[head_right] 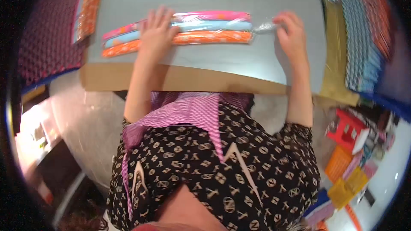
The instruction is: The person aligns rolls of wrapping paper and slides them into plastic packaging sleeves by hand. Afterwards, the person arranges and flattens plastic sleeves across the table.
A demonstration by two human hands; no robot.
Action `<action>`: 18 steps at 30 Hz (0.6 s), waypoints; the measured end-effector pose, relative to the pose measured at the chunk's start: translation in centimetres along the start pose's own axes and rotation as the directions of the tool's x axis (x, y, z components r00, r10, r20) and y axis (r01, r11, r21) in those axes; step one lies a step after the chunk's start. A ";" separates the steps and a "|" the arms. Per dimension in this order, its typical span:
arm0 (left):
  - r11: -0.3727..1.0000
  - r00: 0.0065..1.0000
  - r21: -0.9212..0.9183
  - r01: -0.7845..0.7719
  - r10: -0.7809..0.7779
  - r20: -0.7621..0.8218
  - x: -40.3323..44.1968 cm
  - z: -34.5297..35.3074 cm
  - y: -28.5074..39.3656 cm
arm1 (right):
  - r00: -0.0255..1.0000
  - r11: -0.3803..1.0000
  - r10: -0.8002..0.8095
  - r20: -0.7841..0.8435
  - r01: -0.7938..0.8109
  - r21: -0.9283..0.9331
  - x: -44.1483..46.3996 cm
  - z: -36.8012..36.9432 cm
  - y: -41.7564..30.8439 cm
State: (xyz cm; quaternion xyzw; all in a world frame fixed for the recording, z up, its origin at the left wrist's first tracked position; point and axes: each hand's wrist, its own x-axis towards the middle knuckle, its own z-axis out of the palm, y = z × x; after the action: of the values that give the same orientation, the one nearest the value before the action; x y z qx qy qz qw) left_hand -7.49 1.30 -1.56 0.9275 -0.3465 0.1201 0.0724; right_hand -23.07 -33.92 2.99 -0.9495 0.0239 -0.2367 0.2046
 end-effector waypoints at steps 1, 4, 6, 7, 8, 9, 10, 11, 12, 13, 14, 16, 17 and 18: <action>1.000 1.000 0.015 0.005 -0.005 0.004 0.0 0.0 -0.1 | 1.000 0.999 0.030 0.005 -0.030 -0.040 -0.1 -0.7 0.0; 1.000 1.000 0.025 -0.013 0.013 -0.001 -0.2 0.0 -0.6 | 0.908 0.920 0.382 -0.175 -0.354 0.171 0.0 -0.6 -0.3; 1.000 1.000 0.007 -0.021 0.021 0.010 -0.3 -0.1 -0.7 | 0.968 0.972 0.223 -0.113 -0.211 0.105 -0.2 0.6 -0.6; 1.000 1.000 0.005 -0.010 0.010 0.019 -0.3 -0.2 -0.6 | 0.967 0.972 0.227 -0.117 -0.216 0.095 -0.1 0.8 -1.1; 1.000 1.000 -0.001 -0.013 0.013 0.018 -0.2 -0.3 -0.5 | 0.958 0.962 0.265 0.111 -0.271 0.040 0.0 1.0 -1.6; 1.000 1.000 0.002 -0.009 0.009 0.027 -0.2 -0.4 -0.5 | 0.895 0.951 0.299 0.332 -0.309 -0.022 0.0 1.0 -1.8; 1.000 0.999 0.008 -0.004 0.004 0.038 -0.3 -0.5 -0.5 | 0.894 0.951 0.299 0.333 -0.309 -0.023 0.0 0.8 -1.8; 1.000 0.999 0.008 -0.003 0.002 0.039 -0.3 -0.4 -0.5 | 0.836 0.920 0.344 0.428 -0.391 0.025 -0.1 0.6 -1.9; 1.000 0.999 0.004 -0.005 0.005 0.042 -0.4 -0.3 -0.7 | 0.767 0.879 0.374 0.521 -0.472 0.065 0.0 0.5 -1.8; 1.000 0.999 0.000 -0.007 0.007 0.044 -0.4 -0.3 -0.7 | 0.768 0.880 0.371 0.523 -0.470 0.066 0.0 0.3 -1.5; 1.000 0.999 0.000 -0.005 0.005 0.045 -0.4 -0.3 -0.7 | 0.846 0.937 0.264 0.463 -0.339 0.086 0.1 0.0 -0.9; 1.000 0.998 0.010 -0.006 0.005 0.068 -0.4 -0.5 -0.8 | 0.904 0.975 0.148 0.401 -0.202 0.096 -0.2 -0.8 -0.1; 1.000 0.998 0.010 -0.006 0.005 0.068 -0.4 -0.5 -0.8 | 0.917 0.931 0.169 0.361 -0.269 0.247 -0.4 -1.2 0.2; 1.000 0.998 0.007 -0.005 0.005 0.070 -0.3 -0.5 -0.8 | 0.926 0.862 0.197 0.323 -0.320 0.393 -0.4 -1.5 0.3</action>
State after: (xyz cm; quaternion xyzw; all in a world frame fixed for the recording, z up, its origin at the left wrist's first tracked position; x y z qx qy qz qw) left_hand -7.29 2.24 -1.17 0.9305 -0.3508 0.0891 0.0567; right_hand -24.14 -34.66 3.91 -0.8899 0.0700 -0.0735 0.4447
